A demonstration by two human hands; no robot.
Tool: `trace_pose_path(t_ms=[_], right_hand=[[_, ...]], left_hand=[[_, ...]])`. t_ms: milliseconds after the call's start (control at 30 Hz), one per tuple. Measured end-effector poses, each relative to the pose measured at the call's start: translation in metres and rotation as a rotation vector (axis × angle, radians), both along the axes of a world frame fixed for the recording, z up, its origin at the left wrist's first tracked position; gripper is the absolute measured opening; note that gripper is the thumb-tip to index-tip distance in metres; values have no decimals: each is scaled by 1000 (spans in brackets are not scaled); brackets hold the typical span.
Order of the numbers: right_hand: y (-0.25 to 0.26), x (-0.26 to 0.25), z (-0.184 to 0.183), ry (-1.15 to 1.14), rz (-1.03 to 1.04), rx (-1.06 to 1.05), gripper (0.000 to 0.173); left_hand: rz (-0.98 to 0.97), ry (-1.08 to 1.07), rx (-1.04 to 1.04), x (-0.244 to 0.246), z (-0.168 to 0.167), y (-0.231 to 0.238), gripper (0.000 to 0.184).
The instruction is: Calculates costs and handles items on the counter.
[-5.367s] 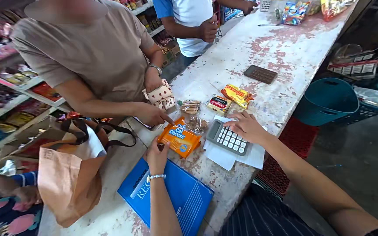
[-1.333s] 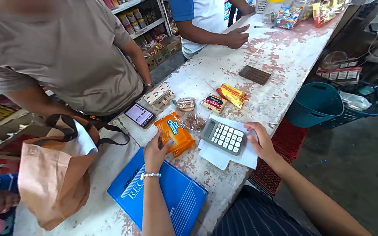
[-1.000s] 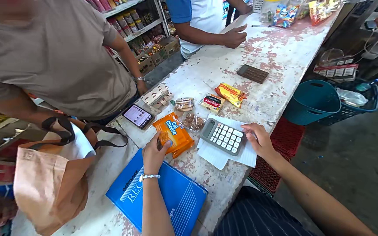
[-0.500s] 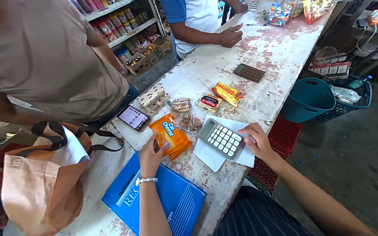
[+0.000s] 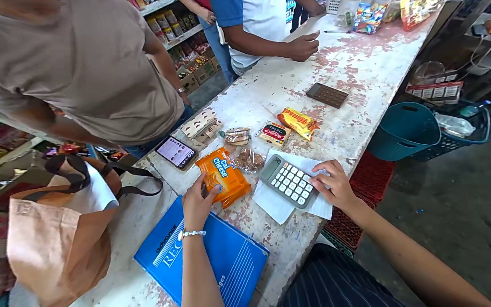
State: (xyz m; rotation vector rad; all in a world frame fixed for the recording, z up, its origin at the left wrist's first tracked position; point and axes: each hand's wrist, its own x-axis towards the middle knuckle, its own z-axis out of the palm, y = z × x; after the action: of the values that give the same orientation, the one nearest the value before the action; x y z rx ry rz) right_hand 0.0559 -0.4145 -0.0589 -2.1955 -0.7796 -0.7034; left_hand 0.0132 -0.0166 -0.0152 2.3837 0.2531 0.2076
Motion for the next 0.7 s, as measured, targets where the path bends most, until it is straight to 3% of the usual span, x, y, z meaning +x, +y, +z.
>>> trace_pose_path(t_ms=[367, 567, 700], right_hand=[[3, -8, 17, 41, -28, -121, 54], [25, -36, 26, -85, -42, -184, 55], [30, -41, 25, 31, -80, -210, 50]], left_hand=[[2, 15, 0, -2, 3, -2, 64], [2, 23, 11, -3, 4, -2, 64], [11, 27, 14, -3, 3, -2, 63]])
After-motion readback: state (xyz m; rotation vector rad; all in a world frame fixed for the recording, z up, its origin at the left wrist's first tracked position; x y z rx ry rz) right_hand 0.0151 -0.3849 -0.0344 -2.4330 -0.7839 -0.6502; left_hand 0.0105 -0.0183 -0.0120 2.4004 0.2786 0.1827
